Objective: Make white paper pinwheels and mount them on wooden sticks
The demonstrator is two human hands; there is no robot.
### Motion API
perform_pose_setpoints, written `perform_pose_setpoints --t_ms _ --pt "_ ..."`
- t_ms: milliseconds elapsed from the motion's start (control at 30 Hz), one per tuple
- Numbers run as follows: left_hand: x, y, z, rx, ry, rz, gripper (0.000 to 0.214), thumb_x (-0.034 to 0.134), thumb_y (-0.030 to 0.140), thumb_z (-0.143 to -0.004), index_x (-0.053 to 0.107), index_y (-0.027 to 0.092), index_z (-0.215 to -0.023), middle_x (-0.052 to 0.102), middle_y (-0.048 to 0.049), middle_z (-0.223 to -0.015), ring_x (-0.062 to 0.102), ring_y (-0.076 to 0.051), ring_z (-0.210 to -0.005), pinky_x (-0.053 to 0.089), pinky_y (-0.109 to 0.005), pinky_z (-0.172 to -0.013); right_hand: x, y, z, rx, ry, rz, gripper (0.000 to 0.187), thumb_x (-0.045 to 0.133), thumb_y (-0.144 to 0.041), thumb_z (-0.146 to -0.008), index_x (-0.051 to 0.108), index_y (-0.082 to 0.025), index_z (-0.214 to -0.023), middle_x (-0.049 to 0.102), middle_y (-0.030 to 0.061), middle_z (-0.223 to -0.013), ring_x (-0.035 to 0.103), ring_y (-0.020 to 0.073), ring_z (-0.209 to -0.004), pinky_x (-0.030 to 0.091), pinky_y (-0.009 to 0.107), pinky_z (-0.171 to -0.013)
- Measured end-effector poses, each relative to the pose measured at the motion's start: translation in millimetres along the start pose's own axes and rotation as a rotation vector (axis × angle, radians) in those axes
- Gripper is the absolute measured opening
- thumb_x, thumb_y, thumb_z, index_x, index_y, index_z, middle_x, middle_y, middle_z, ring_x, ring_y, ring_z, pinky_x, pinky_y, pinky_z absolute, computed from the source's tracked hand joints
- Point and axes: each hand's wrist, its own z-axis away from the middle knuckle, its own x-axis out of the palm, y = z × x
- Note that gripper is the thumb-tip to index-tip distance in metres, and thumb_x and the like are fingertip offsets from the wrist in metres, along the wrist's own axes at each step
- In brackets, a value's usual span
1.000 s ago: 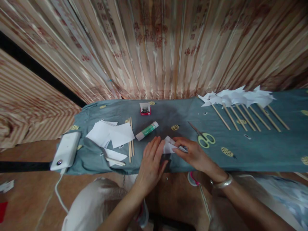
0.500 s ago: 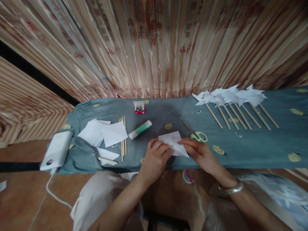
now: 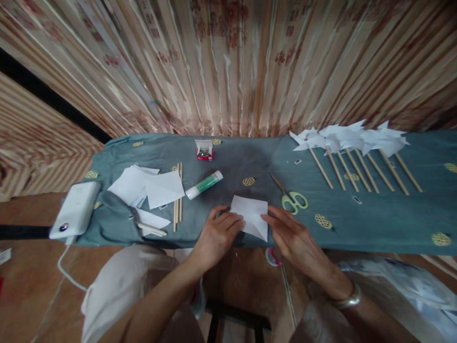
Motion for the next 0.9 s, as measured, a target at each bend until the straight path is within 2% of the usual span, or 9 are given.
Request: perform_pose_setpoints --t_ms 100,167,300,433,567,733,900 --pt "-1.2 -1.3 4.1 0.013 0.037 0.016 0.02 0.047 0.013 -0.096 0.066 0.016 -0.102 0.074 -0.0055 -0.103 0.068 -0.016 -0.091 0.045 -0.041 -0.098 -3.1 -3.4 -3.2 -0.058 0.028 0.085 0.045 0.047 -0.006 -0.088 0.056 -0.02 -0.129 0.043 0.0174 -0.148 0.036 0.0324 -0.14 0.042 0.057 -0.106" --pt "-1.4 -1.7 6.3 0.031 0.064 0.044 0.02 0.047 0.011 -0.094 0.065 0.015 -0.102 0.074 -0.0068 -0.102 0.068 -0.016 -0.091 0.048 -0.04 -0.095 -5.0 -6.8 -5.8 -0.092 0.036 0.08 0.037 0.05 -0.007 -0.089 0.061 -0.02 -0.122 0.043 0.0164 -0.148 0.031 0.0325 -0.143 0.039 0.058 -0.108" --pt "-4.9 -0.3 9.7 0.034 0.04 0.112 0.02 0.051 0.01 -0.089 0.065 0.012 -0.104 0.072 -0.0101 -0.105 0.067 -0.018 -0.097 0.051 -0.039 -0.092 -6.6 -10.0 -8.7 -0.053 0.023 -0.051 0.018 0.055 -0.017 -0.092 0.07 -0.019 -0.101 0.06 0.0132 -0.131 0.051 0.0284 -0.126 0.046 0.049 -0.102" --pt "-10.4 0.5 11.5 -0.064 0.001 0.204 0.017 0.055 0.016 -0.091 0.067 0.014 -0.102 0.072 -0.0093 -0.102 0.064 -0.022 -0.098 0.053 -0.038 -0.084 -4.4 -6.3 -10.2 0.086 -0.054 -0.25 0.017 0.056 -0.025 -0.093 0.071 -0.022 -0.099 0.072 0.007 -0.107 0.063 0.0223 -0.103 0.052 0.04 -0.092" --pt "-11.7 -2.2 12.1 -0.219 0.021 0.353 0.016 0.054 0.02 -0.093 0.069 0.015 -0.095 0.072 -0.0083 -0.094 0.064 -0.019 -0.089 0.054 -0.035 -0.08 1.3 -1.9 -14.9 0.198 -0.046 -0.371 0.014 0.057 -0.027 -0.093 0.07 -0.022 -0.097 0.074 0.0047 -0.097 0.064 0.0204 -0.096 0.052 0.037 -0.088" --pt "-9.2 -7.0 13.3 -0.267 0.049 0.378 0.016 0.055 0.022 -0.093 0.069 0.014 -0.091 0.072 -0.0083 -0.091 0.065 -0.019 -0.087 0.054 -0.034 -0.079 8.6 -0.6 -24.0 0.272 0.007 -0.377 0.013 0.058 -0.03 -0.092 0.069 -0.023 -0.088 0.072 0.0057 -0.1 0.063 0.0216 -0.098 0.049 0.038 -0.089" --pt "-9.9 -10.2 13.4 -0.367 -0.02 0.365 0.017 0.054 0.023 -0.093 0.068 0.015 -0.097 0.071 -0.0077 -0.09 0.067 -0.019 -0.085 0.055 -0.033 -0.079 11.9 0.0 -30.7 0.314 0.033 -0.309 0.013 0.061 -0.03 -0.089 0.066 -0.022 -0.08 0.07 0.0078 -0.108 0.06 0.0247 -0.107 0.046 0.041 -0.093"
